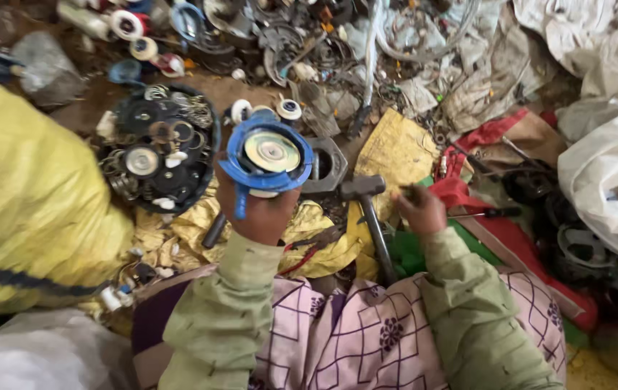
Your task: The person uses a hammer and a metal block to strike and shape a blue plastic electrical component. They repeatedly place the component in the block, hit it, and inspect it by hand.
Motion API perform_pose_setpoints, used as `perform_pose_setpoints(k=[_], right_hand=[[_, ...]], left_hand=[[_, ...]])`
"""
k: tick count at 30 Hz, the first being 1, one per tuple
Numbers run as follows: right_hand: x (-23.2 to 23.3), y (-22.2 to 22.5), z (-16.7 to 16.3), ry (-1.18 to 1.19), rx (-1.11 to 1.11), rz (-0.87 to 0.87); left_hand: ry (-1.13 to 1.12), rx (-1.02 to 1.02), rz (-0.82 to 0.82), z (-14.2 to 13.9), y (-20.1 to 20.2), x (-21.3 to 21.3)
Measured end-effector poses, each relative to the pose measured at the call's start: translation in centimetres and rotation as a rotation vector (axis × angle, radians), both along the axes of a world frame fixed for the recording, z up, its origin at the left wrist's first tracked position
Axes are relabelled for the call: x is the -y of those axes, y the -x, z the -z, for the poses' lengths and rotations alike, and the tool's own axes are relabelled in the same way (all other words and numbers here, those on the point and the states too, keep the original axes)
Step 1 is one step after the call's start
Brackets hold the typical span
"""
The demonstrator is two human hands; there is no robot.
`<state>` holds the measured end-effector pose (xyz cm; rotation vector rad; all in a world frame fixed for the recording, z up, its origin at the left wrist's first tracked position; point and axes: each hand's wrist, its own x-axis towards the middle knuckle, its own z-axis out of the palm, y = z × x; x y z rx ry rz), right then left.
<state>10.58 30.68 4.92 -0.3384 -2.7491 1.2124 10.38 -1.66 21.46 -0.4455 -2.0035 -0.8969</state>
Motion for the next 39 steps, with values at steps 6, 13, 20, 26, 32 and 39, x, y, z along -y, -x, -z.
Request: perform_pose_setpoints(k=[6,13,20,26,32,39], right_hand=[[2.1,1.7,2.8,-0.393,0.515,-0.209],[3.1,0.6,7.4,-0.467,0.579,-0.375],[3.1,0.4,6.4,-0.406,0.545,-0.278],[3.3,0.7,5.1,-0.401,0.523,-0.257],[3.3,1.3,3.9,1.183,0.871,0.299],[5.4,-0.1,5.3,1.41,0.817,-0.011]], left_hand=[[-0.359,0.66,0.059,13.0,4.9,-2.2],[-0.054,1.115,-0.048,22.6,6.9,-2.0],[-0.222,1.431,-0.065,21.9,7.0,-1.3],[-0.028,1.22,-0.138,21.6,7.0,-1.0],[-0.187,1.414,0.067,22.6,6.8,-0.4],[-0.118,1.276,0.006,22.1,6.8,-1.9]])
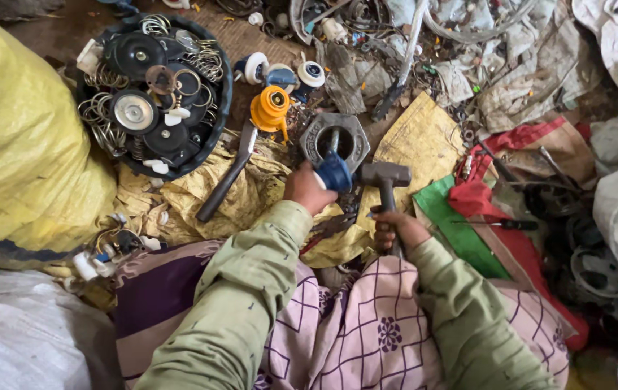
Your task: The person uses a hammer and a metal block to strike and shape a blue plastic electrical component. They repeatedly place the component in the block, hit it, and inspect it by hand.
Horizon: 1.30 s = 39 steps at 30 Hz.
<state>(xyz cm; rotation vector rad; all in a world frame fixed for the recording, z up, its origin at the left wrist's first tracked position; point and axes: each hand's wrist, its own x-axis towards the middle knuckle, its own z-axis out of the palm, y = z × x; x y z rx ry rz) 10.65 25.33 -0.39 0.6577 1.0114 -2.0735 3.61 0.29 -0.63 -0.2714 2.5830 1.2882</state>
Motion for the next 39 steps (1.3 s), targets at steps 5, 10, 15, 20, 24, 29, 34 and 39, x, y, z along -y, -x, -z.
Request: perform_pose_setpoints(k=[5,10,15,20,24,29,34,39], right_hand=[[1.1,-1.3,-3.6,-0.768,-0.306,-0.026],[1.8,-1.9,-9.5,-1.14,-0.951,0.035],[3.7,-3.5,-10.8,-1.227,-1.106,-0.037],[6.7,-3.9,-6.9,-1.25,-1.15,-0.132],[6.0,-3.4,-6.2,-1.235,-1.153,-0.067],[3.5,-5.0,-10.3,-0.93,-0.918,0.18],[4.8,-4.9,-10.9,-1.077,-1.16,0.112],[7.0,-3.3,-7.7,-1.209,-0.924,-0.148]], left_hand=[[0.038,0.001,-0.015,-0.4,0.3,0.5],[0.094,-0.003,-0.034,0.6,0.1,0.8],[0.051,0.065,-0.067,1.5,0.5,0.0],[-0.072,0.086,-0.087,1.7,-0.3,-0.8],[-0.069,0.041,-0.066,0.8,0.1,-0.3],[-0.072,0.21,-0.08,-0.7,0.1,-0.7],[-0.012,0.168,-0.079,-1.0,0.4,-0.8],[0.022,0.14,-0.025,0.2,0.2,-0.9]])
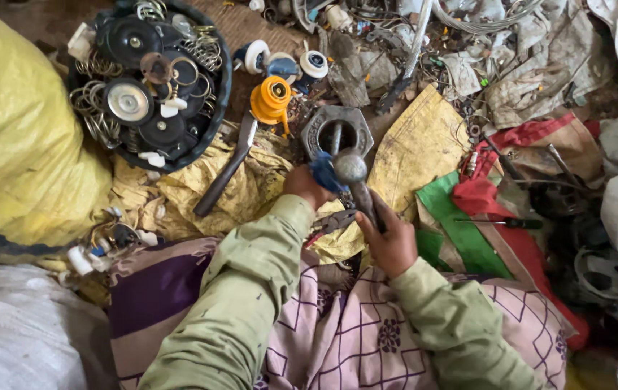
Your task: The person uses a hammer and a metal block to strike and shape a blue plastic electrical component. They repeatedly place the component in the block, hit it, and inspect it by hand.
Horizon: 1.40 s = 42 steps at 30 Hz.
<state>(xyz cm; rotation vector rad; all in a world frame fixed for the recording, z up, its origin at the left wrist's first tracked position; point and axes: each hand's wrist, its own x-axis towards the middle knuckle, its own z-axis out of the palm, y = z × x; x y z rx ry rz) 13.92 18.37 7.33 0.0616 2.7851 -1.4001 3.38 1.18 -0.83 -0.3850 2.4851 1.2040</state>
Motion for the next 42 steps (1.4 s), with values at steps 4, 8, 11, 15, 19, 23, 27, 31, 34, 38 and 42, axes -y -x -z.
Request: perform_pose_setpoints(k=[4,8,11,15,19,23,27,31,34,38,42], right_hand=[[-1.4,-0.4,-0.8,0.208,0.056,0.08],[-3.8,-1.6,-3.7,0.455,-0.09,0.121],[-4.2,-2.2,-4.3,0.524,-0.241,0.033],[-2.2,-1.2,-1.6,0.296,-0.069,0.063],[-1.0,0.2,0.7,0.173,0.087,0.049],[-3.0,-0.8,-1.8,0.419,0.039,0.122],[-4.6,-3.1,-5.2,0.592,-0.196,0.064],[-3.1,-2.6,-3.9,0.296,-0.329,0.002],[-1.6,-0.8,-1.0,0.245,0.181,0.122],[-2.2,0.1,-0.1,0.352,0.098,0.104],[-4.2,-1.8,-3.2,0.505,-0.008,0.117]], left_hand=[[0.03,-0.177,0.054,0.3,-0.5,-0.2],[0.041,-0.095,0.001,-0.8,-0.4,-0.3],[0.007,-0.07,-0.017,-2.3,-0.4,-0.3],[0.047,0.028,0.024,-4.1,-0.1,-0.5],[0.096,0.043,0.048,-5.5,-0.3,-0.6],[0.11,0.048,0.06,-6.3,-0.6,-0.5],[0.144,0.149,0.061,-6.5,0.0,-0.4],[0.165,0.168,0.095,-6.4,0.5,-0.4],[0.088,0.081,0.135,-6.2,0.2,-0.3],[0.251,0.096,0.175,-5.8,-0.4,-0.7],[0.231,0.053,0.176,-5.3,-0.4,-1.2]])
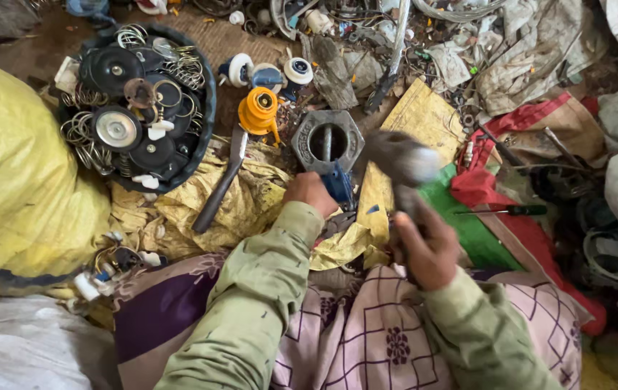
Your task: The person uses a hammer and a metal block to strike and shape a blue plastic electrical component. They repeatedly place the component in the block, hit it, and inspect it by hand.
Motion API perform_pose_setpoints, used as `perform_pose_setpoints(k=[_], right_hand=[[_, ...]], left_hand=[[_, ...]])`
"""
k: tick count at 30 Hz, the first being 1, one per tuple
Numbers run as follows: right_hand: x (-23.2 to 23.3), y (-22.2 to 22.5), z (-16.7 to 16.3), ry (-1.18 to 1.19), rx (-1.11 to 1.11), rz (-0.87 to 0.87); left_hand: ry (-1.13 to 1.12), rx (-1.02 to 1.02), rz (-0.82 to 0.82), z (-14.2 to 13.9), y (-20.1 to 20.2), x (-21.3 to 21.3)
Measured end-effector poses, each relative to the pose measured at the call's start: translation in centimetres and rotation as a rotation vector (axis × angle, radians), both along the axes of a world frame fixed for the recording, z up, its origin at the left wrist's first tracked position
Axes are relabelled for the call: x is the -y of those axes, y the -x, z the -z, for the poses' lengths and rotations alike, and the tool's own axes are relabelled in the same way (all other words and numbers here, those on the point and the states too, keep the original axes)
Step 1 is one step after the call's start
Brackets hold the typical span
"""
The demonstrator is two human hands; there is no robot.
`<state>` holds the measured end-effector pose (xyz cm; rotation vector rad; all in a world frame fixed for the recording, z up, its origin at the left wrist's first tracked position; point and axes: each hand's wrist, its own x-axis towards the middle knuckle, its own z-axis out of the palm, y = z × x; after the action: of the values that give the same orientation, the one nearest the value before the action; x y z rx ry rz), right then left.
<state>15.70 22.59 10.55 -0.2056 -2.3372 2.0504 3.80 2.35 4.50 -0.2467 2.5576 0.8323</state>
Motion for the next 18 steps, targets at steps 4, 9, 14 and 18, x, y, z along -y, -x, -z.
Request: perform_pose_setpoints(k=[4,9,14,18], right_hand=[[-1.0,-2.1,-3.0,-0.063,-0.279,0.022],[1.4,-0.7,0.2,-0.146,0.15,0.008],[1.2,1.7,4.4,-0.284,0.148,-0.017],[-0.6,2.1,3.2,0.067,0.152,0.086]], left_hand=[[0.026,0.067,-0.021,0.4,0.5,-0.1],[0.052,0.128,0.043,1.2,0.7,-0.1],[-0.064,0.097,-0.054,1.2,0.3,-0.5],[-0.178,0.02,0.096,0.1,0.6,0.3]])
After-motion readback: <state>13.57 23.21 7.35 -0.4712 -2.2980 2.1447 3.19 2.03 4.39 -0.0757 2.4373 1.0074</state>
